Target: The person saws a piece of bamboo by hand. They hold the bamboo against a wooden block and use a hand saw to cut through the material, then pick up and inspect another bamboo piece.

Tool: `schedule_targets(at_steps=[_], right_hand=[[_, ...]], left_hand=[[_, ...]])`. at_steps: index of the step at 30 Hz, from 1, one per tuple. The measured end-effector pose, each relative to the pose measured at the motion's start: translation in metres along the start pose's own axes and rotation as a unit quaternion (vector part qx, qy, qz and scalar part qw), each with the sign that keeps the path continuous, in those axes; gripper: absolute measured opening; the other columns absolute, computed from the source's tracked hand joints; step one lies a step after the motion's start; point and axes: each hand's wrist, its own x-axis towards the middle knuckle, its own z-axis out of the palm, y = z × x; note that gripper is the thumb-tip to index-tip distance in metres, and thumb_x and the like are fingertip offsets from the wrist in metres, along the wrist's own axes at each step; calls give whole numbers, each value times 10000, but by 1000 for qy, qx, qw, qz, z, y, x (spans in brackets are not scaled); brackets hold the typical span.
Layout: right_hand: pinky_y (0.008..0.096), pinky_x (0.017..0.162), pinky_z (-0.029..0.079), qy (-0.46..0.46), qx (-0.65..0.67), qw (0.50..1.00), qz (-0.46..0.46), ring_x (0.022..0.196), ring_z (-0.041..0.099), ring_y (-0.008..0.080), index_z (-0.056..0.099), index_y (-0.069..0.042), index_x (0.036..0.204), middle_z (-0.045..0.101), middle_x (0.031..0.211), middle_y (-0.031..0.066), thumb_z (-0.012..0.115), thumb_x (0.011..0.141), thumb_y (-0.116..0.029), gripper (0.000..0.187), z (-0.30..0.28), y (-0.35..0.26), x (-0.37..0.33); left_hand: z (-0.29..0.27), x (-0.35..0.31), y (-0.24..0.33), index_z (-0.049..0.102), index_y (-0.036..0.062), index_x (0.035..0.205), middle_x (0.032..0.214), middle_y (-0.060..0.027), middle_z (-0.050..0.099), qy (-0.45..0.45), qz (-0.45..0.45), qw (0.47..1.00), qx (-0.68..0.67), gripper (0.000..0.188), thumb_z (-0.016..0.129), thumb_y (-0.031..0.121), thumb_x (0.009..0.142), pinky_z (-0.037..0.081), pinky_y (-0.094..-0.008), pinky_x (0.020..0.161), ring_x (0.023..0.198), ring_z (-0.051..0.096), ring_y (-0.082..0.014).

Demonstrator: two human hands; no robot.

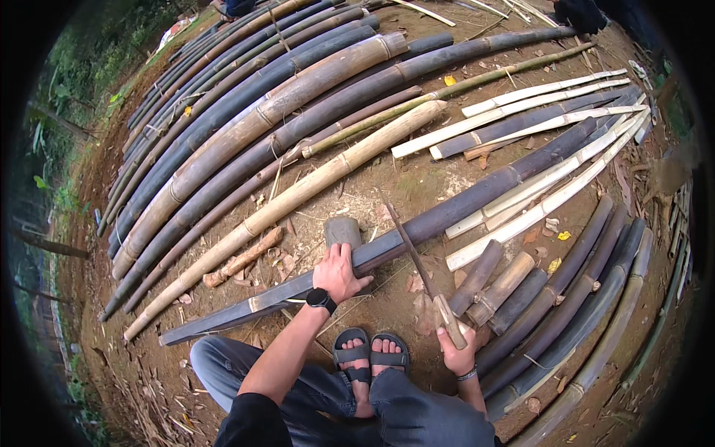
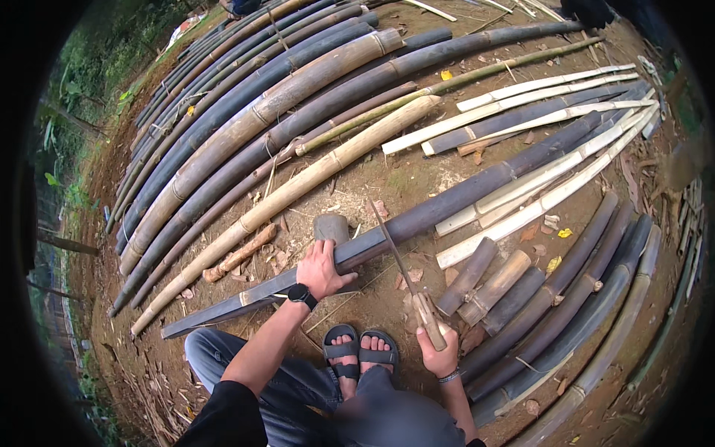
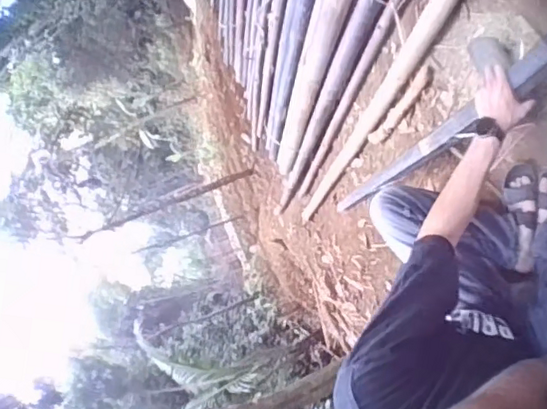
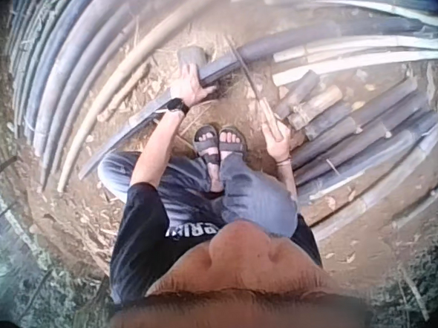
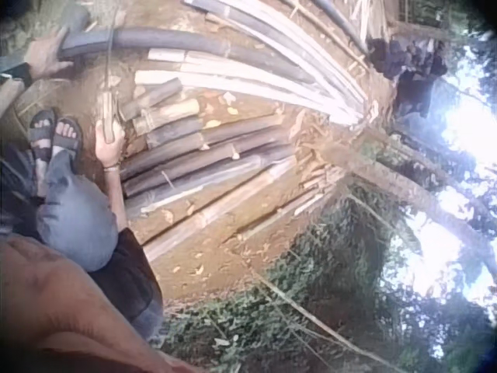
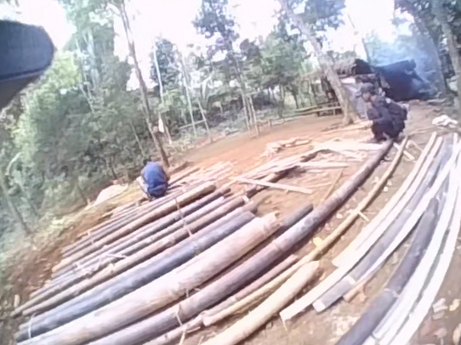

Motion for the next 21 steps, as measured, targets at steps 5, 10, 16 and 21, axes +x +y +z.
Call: schedule_targets(at_steps=[5, 10, 16, 21], right_hand=[[357, 545, 423, 8, -53, 997, -53, 561, 523, 164, 599, 15, 783, 543, 607, 86, 650, 876, -92, 151, -5, -9, 4], [350, 547, 430, 1, -1, 1000, 3, 567, 534, 163, 603, 23, 788, 551, 609, 82, 652, 876, -94, 155, -6, -5, 4], [335, 536, 416, 2, 20, 1000, 20, 559, 521, 146, 610, 20, 796, 543, 601, 70, 659, 880, -101, 156, -7, 14, 1], [329, 523, 399, 4, 28, 1000, 9, 555, 504, 129, 612, 19, 811, 539, 595, 54, 660, 883, -100, 146, -7, 15, 1]], left_hand=[[9, -1, -13, 593, 26, 1160, 1059, -159, 577, 77, 52, 995, -42, 520, 721, 404, 827, 458, -432, 885, 1011, 564, -344], [7, -3, -20, 659, 35, 1092, 1012, -152, 582, 91, 41, 994, -52, 401, 730, 334, 833, 458, -424, 863, 964, 561, -330], [-41, 17, -35, 675, 38, 1082, 981, -140, 585, 170, 37, 982, -70, 384, 751, 305, 818, 468, -415, 835, 932, 564, -320], [-119, 44, -57, 668, 24, 1108, 972, -155, 644, 260, 6, 964, -58, 395, 754, 291, 830, 495, -414, 798, 886, 629, -326]])
